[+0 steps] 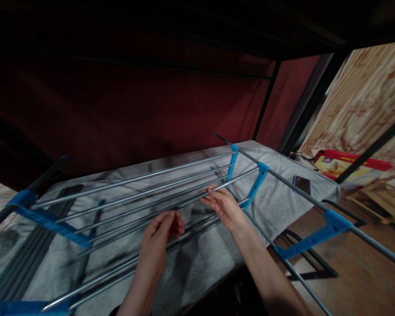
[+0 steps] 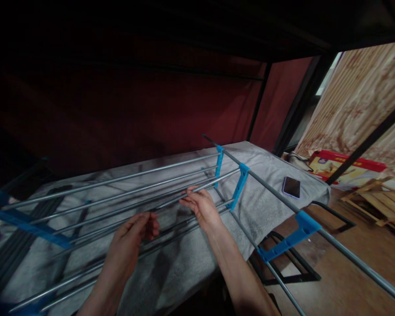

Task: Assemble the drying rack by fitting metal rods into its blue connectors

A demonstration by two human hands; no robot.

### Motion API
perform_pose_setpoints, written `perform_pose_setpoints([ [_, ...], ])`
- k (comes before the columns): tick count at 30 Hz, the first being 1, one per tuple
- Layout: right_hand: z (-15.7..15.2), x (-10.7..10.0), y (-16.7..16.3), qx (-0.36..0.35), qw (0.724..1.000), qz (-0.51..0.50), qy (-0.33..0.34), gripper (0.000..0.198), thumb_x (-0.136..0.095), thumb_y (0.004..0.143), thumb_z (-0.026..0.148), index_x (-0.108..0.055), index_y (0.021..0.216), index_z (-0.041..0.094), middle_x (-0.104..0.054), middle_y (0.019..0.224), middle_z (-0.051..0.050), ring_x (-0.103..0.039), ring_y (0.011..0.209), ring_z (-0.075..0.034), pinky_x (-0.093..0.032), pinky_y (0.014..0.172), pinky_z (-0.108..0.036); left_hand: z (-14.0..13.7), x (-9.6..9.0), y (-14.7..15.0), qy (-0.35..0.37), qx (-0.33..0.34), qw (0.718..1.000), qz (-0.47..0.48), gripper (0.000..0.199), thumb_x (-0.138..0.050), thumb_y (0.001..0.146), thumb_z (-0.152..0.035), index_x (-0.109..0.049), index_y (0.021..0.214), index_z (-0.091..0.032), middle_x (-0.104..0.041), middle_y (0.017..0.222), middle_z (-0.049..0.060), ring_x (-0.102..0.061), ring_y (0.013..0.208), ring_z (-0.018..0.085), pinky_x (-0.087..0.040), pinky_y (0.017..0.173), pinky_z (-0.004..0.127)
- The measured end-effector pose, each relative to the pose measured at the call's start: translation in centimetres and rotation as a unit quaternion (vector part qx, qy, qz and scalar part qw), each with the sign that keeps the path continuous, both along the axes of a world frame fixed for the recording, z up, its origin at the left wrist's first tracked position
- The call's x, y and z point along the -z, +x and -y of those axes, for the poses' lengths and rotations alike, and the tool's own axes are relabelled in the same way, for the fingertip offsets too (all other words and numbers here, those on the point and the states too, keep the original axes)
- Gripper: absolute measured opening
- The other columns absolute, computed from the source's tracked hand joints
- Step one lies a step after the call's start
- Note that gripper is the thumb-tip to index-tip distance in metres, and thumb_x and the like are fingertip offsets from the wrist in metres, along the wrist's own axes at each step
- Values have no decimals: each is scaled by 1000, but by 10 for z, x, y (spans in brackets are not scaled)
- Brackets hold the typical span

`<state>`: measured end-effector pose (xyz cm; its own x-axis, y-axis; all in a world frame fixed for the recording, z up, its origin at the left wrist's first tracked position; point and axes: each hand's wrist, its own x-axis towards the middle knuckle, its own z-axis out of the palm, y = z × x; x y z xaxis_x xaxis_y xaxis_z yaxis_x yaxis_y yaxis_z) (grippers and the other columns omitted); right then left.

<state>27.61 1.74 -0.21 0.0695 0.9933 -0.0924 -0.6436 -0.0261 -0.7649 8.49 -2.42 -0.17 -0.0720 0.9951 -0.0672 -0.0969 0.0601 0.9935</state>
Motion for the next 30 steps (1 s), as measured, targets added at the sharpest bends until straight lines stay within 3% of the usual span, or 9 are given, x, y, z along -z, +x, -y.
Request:
perform_pose_setpoints([
  [2, 1, -1, 0, -1, 1000, -1, 5, 24, -83, 67, 23, -66, 84, 19, -73, 83, -3, -68, 73, -14, -61, 79, -33, 2, -1, 0, 141, -71, 977, -144, 26, -59, 87, -43, -68, 93, -19, -68, 87, 7, -64, 79, 21, -51, 71, 32],
  [5, 2, -3, 0, -1, 1000, -1, 12, 23, -82, 68, 25, -66, 83, 18, -72, 83, -3, -67, 70, -13, -61, 79, -33, -1, -2, -6, 309, -104, 872, -366, 25, -53, 93, -39, -65, 108, -23, -67, 109, 8, -60, 107, 26, -44, 96, 42],
  [8, 3, -4, -2, -4, 1000, 0, 15, 19, -80, 70, 25, -66, 81, 19, -72, 82, -2, -66, 69, -12, -61, 79, -32, -10, 4, -14, 367, -62, 788, -490, 33, -49, 96, -39, -59, 123, -23, -65, 118, 10, -57, 114, 29, -40, 99, 45],
  [11, 4, -4, -3, -6, 1000, -2, 16, 17, -79, 71, 23, -65, 81, 20, -71, 82, -1, -66, 70, -12, -60, 81, -33, -20, 18, -20, 375, -18, 749, -547, 35, -46, 98, -40, -56, 127, -23, -67, 117, 10, -60, 107, 28, -41, 95, 43],
  [16, 4, -5, -5, -16, 1000, -7, 14, 19, -77, 67, 19, -65, 82, 19, -71, 81, -1, -66, 70, -14, -60, 79, -33, -26, 31, -28, 355, -3, 735, -578, 30, -43, 99, -40, -63, 116, -24, -71, 100, 7, -65, 86, 26, -45, 79, 37],
  [30, 10, -4, -9, 36, 999, -31, -15, 15, -72, 67, 21, -64, 81, 21, -72, 80, -1, -63, 68, -13, -54, 71, -28, -22, 16, -21, 407, 2, 725, -556, 25, -45, 99, -36, -61, 113, -22, -68, 100, 6, -64, 92, 23, -48, 83, 34],
])
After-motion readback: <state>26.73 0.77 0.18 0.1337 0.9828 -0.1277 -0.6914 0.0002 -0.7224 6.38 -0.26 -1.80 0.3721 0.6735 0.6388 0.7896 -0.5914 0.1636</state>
